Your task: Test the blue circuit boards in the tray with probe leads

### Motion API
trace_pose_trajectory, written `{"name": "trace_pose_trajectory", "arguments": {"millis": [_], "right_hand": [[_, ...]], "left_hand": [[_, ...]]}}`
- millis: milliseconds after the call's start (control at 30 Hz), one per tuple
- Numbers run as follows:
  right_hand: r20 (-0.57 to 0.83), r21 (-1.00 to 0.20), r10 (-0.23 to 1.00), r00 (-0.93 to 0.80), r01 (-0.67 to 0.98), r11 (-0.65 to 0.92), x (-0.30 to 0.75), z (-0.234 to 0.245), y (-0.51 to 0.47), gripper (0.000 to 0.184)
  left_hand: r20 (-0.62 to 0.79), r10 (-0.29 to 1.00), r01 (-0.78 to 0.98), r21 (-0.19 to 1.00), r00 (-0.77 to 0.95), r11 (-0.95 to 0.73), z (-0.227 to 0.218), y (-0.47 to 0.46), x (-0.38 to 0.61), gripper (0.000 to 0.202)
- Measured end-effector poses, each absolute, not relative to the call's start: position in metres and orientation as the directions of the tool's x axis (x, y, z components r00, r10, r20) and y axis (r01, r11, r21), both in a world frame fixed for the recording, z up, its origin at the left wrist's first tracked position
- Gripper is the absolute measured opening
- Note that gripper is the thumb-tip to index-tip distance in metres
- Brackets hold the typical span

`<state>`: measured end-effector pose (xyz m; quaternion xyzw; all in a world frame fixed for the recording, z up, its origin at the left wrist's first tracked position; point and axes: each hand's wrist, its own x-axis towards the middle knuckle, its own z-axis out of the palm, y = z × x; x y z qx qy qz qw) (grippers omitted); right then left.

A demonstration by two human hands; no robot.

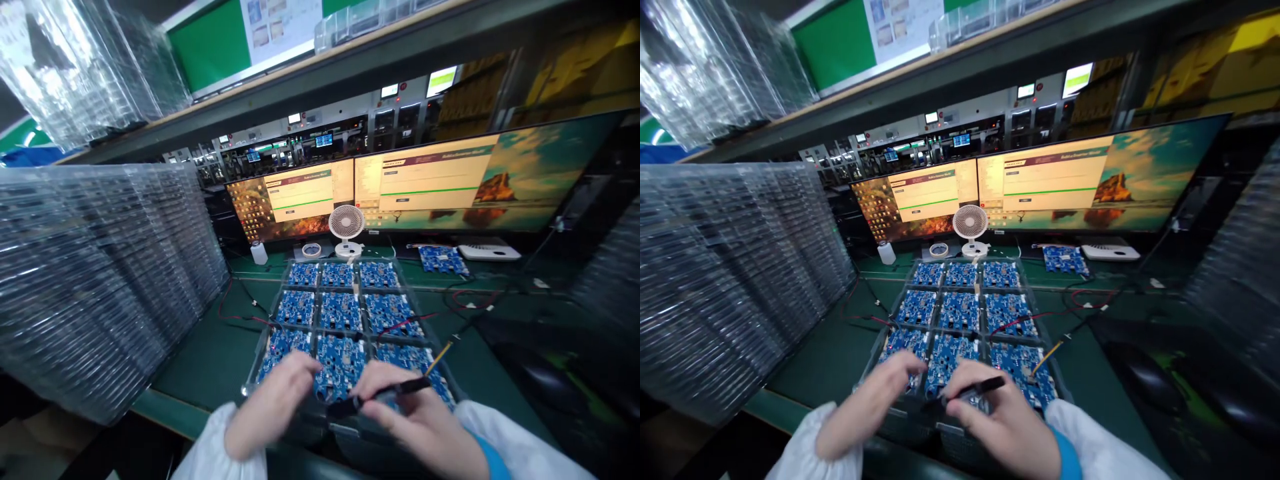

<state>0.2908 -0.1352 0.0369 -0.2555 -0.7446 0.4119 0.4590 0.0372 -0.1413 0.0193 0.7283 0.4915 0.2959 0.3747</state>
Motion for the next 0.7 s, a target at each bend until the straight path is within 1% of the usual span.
{"name": "trace_pose_trajectory", "arguments": {"millis": [33, 67, 100, 167, 200, 233, 300, 433, 533, 600, 700], "right_hand": [[0.473, -0.851, 0.808, -0.352, 0.053, 0.522, 0.306, 0.036, -0.131, 0.021], [0.457, -0.865, 0.860, -0.228, 0.111, 0.489, 0.323, 0.032, -0.126, 0.023], [0.451, -0.875, 0.889, -0.082, 0.158, 0.458, 0.340, 0.028, -0.123, 0.028], [0.400, -0.907, 0.892, 0.209, 0.229, 0.353, 0.373, 0.014, -0.119, 0.035], [0.375, -0.924, 0.865, 0.332, 0.209, 0.320, 0.387, 0.006, -0.119, 0.038], [0.331, -0.943, 0.858, 0.394, 0.173, 0.284, 0.399, -0.003, -0.120, 0.040], [0.281, -0.959, 0.859, 0.427, 0.161, 0.234, 0.418, -0.021, -0.124, 0.041], [0.313, -0.932, 0.848, 0.428, 0.311, 0.187, 0.443, -0.049, -0.135, 0.036], [0.311, -0.917, 0.831, 0.461, 0.375, 0.135, 0.454, -0.059, -0.138, 0.034], [0.293, -0.916, 0.832, 0.471, 0.387, 0.103, 0.456, -0.062, -0.137, 0.036], [0.297, -0.919, 0.823, 0.483, 0.379, 0.109, 0.456, -0.064, -0.132, 0.038]], "left_hand": [[0.103, 0.987, 0.632, 0.758, 0.126, -0.160, 0.017, -0.126, 0.026, 0.038], [0.132, 0.989, 0.744, 0.667, -0.071, -0.035, 0.011, -0.111, 0.014, 0.033], [0.130, 0.970, 0.811, 0.577, -0.208, 0.096, 0.002, -0.095, 0.003, 0.030], [0.110, 0.950, 0.823, 0.534, -0.293, 0.193, -0.018, -0.068, -0.014, 0.032], [0.102, 0.947, 0.830, 0.516, -0.304, 0.211, -0.027, -0.058, -0.019, 0.032], [0.100, 0.948, 0.838, 0.503, -0.302, 0.214, -0.035, -0.049, -0.022, 0.031], [0.105, 0.948, 0.861, 0.458, -0.300, 0.222, -0.044, -0.038, -0.021, 0.027], [0.084, 0.946, 0.895, 0.359, -0.314, 0.265, -0.045, -0.027, -0.010, 0.019], [0.068, 0.940, 0.905, 0.301, -0.334, 0.300, -0.041, -0.024, -0.004, 0.021], [0.071, 0.933, 0.905, 0.278, -0.352, 0.321, -0.037, -0.024, 0.000, 0.022], [0.088, 0.927, 0.907, 0.259, -0.365, 0.332, -0.026, -0.032, 0.005, 0.027]]}}
